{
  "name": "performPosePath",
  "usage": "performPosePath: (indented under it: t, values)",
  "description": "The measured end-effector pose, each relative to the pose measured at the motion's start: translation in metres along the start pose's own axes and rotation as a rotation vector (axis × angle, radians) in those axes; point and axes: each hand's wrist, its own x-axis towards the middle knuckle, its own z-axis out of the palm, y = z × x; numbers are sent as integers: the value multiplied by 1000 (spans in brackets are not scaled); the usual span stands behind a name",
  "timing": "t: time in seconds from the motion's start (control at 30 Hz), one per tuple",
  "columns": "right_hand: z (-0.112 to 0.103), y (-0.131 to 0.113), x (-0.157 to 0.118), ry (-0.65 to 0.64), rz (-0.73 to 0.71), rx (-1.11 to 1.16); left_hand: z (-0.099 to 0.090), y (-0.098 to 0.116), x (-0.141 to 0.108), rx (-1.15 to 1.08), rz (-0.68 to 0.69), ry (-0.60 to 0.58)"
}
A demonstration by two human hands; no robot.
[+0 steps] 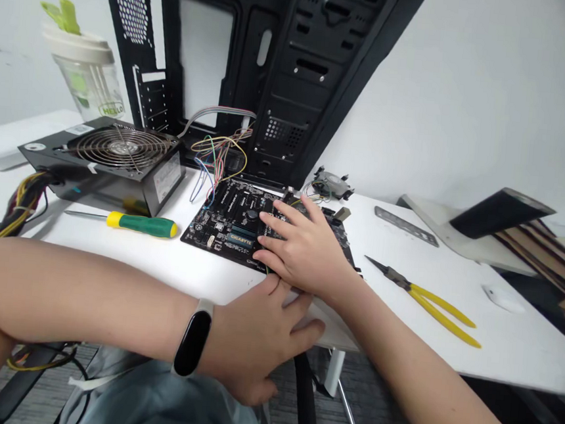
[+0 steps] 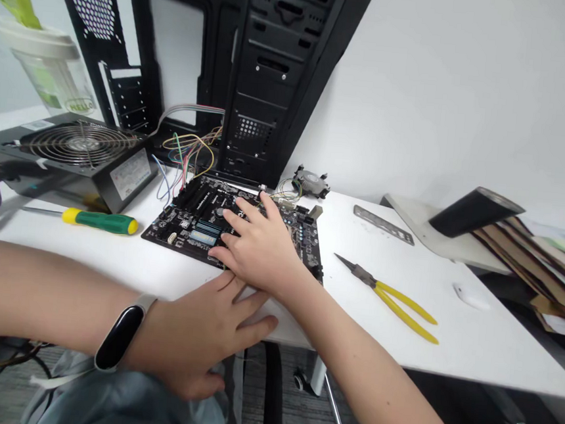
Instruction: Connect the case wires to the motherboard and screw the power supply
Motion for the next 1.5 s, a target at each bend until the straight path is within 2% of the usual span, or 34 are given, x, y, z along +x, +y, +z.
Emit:
performPosePath:
  t: [0.37,0.53,0.67,0.8,0.87,1.23,1.5]
  values:
    - [0,-5,1,-13,27,-51,-3,2,0,0,-11,-16]
    - [3,-2,8,-42,36,107,-1,2,-1,31,-19,31]
    - [2,-6,23,-132,4,247,3,2,-2,4,-17,58]
    - [-2,-13,35,-281,18,258,4,2,-1,-5,-33,52]
    - [-3,-15,37,-312,46,239,5,2,-1,2,-31,50]
    - [-1,-26,36,-259,122,152,4,7,0,-20,-50,11]
    - [2,-30,36,-256,185,182,2,8,0,-28,-55,-18]
